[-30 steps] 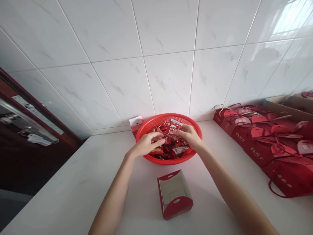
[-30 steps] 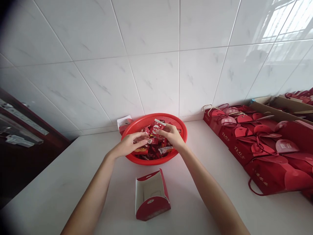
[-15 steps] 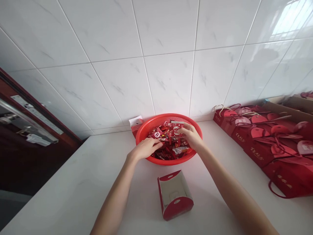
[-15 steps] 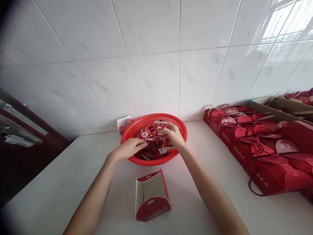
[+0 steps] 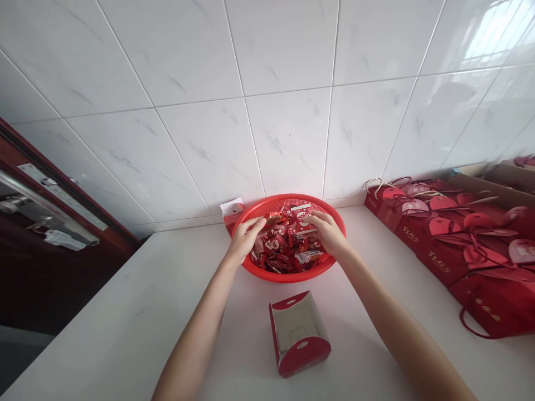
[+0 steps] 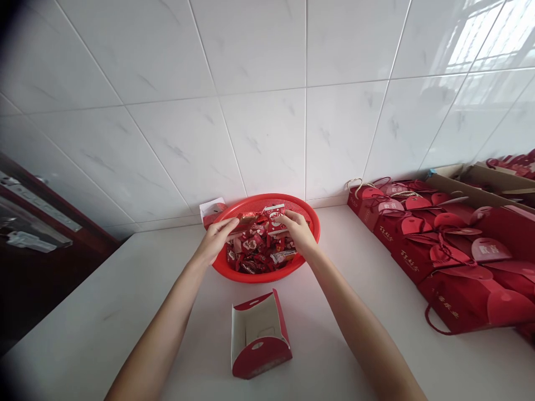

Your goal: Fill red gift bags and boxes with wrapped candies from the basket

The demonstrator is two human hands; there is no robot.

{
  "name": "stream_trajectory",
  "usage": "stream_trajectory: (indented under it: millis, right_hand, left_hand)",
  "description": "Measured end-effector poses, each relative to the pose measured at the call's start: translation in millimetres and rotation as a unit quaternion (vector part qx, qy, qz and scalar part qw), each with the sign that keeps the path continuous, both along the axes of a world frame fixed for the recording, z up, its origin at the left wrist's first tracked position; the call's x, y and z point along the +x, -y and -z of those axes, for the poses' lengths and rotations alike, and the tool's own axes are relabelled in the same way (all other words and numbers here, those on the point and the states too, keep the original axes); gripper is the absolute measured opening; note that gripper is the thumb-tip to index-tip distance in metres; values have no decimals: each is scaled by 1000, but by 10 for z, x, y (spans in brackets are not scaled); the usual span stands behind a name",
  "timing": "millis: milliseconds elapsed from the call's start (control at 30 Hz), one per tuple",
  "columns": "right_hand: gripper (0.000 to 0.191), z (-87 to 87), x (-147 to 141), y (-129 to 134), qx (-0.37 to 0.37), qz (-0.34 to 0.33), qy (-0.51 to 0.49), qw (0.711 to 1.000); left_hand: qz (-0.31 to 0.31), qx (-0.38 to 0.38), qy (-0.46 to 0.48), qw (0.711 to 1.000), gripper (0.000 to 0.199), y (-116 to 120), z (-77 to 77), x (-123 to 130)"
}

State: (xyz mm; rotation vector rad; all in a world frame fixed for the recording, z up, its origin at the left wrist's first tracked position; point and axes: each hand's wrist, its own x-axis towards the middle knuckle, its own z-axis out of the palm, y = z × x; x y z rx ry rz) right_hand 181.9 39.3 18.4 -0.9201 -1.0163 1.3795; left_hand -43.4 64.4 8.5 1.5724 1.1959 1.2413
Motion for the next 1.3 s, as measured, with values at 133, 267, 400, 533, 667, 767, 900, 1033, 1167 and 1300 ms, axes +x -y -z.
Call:
stream_trajectory:
  millis: [133,267,400,533,667,767,900,1033,1167,1300]
  right_hand:
    - [17,3,-3,-8,-11,5,5,1000]
    - [16,6,0,-9,-14,2,9,1000]
    - [20,1,-1,6,-5,-9,19,1000]
    - [24,-12,-4,27,-6,-15,38,999]
    - [26,-16,-7,32,0,-14,44,999]
    - [25,-14,-10,28,1,-12,44,999]
    - [21,-12,-14,27,-1,1,32,999]
    - [25,-25,-12,42,7,-10,36,999]
    - [29,-54,-11,69,9,-29,45,999]
    - [25,-62,-12,82,27,-37,64,997]
  left_hand:
    - [-63,34,-79,994,36,-11,0,-42]
    - [-128,107,-200,965,30,15,-23,-49]
    - [1,93,-276,957,26,54,-44,-27]
    - [129,17,-407,904,40,8,-48,30]
    - [173,18,-505,845,46,-76,-61,117]
    - [207,17,-509,835,21,-88,-63,151]
    - [204,16,-488,848,4,-63,-60,128]
    - [125,40,-346,929,23,-66,-66,111]
    - [46,49,-104,992,39,-59,-87,191]
    - [73,23,-38,996,41,8,-112,290]
